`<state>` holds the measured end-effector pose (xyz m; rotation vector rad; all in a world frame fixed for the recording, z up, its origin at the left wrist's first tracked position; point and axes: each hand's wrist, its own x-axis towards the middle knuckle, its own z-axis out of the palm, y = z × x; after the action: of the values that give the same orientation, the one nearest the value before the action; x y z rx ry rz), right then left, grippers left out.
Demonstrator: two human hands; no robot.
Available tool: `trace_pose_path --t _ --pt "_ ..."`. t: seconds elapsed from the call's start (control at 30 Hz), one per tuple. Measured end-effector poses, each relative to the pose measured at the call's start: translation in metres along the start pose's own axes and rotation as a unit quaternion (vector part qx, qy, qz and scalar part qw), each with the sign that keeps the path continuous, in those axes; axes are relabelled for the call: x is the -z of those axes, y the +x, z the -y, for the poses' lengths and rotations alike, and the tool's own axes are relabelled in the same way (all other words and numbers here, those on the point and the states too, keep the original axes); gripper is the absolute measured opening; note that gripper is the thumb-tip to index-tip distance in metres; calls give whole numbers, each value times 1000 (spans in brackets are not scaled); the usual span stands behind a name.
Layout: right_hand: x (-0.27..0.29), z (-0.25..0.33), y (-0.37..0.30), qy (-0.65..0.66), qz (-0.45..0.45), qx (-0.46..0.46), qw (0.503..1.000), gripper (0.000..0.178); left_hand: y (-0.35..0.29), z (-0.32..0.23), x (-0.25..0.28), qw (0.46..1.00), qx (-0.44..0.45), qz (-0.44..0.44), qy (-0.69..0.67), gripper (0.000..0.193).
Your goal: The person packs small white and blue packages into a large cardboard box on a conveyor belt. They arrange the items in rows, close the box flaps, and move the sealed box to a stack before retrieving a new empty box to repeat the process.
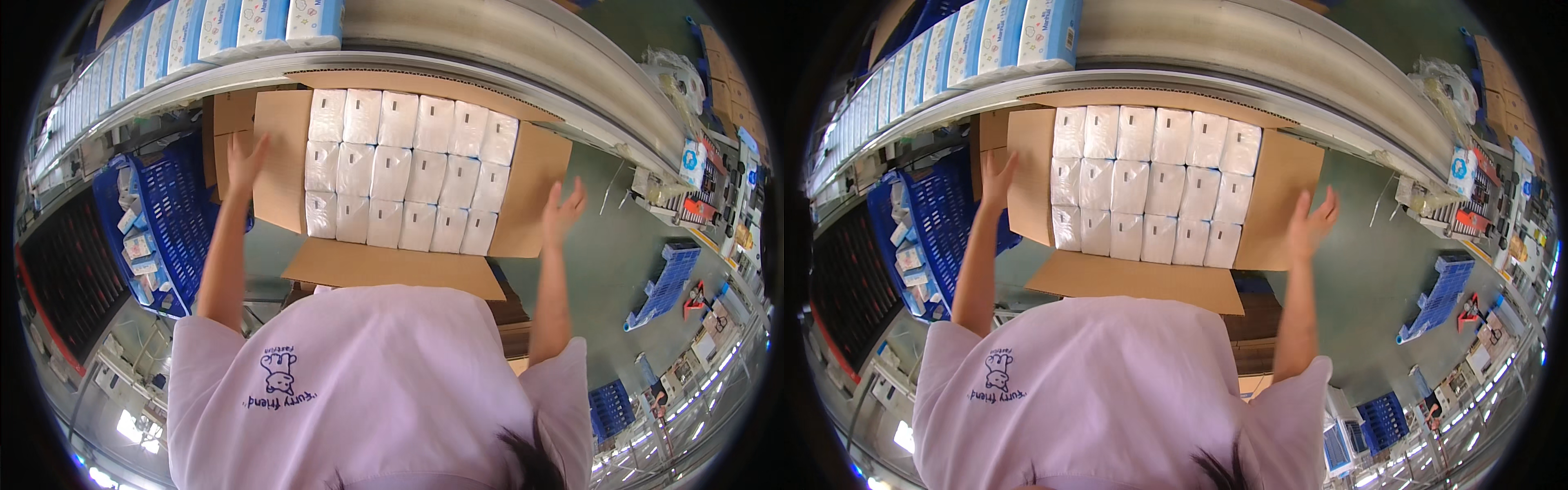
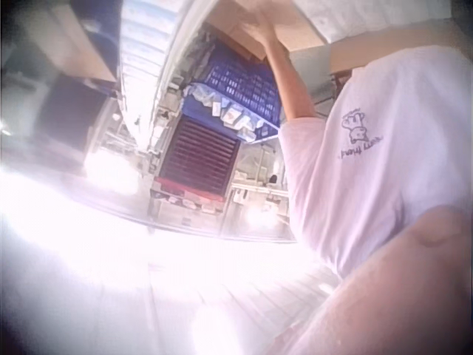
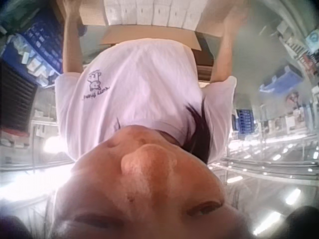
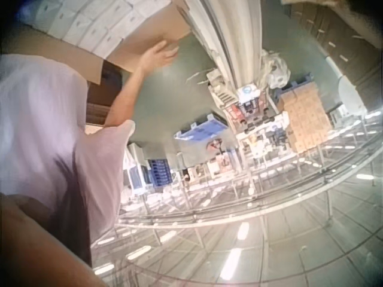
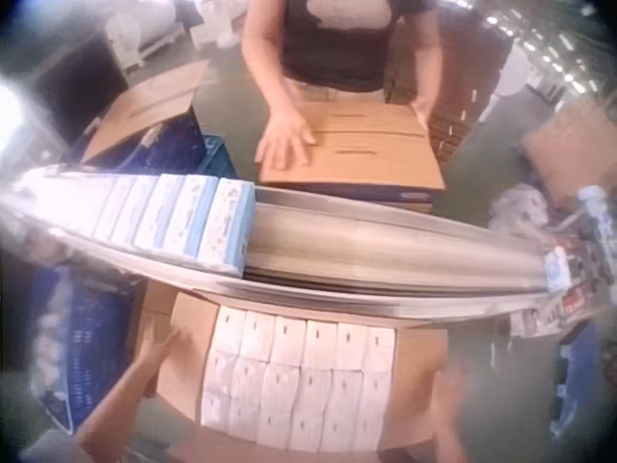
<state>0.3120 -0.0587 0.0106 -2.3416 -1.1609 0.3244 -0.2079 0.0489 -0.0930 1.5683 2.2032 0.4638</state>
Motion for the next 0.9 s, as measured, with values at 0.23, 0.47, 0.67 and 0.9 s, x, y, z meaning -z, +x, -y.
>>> trace_pose_path --t 0.23,0.47,0.67,0.9 --pt "15 66 -36 169 514 -160 825 49 -38 -129 45 941 -91 248 -212 52" --pt "42 96 -99 -118 623 292 716 84 -62 -210 -12 865 -269 364 216 64" --pt "-66 73 -36 -154 145 366 906 68 -11 -267 70 855 -411 312 -52 47" --pt "-57 53 -57 -70 139 477 865 47 -96 -131 -5 818 -545 147 111 56"
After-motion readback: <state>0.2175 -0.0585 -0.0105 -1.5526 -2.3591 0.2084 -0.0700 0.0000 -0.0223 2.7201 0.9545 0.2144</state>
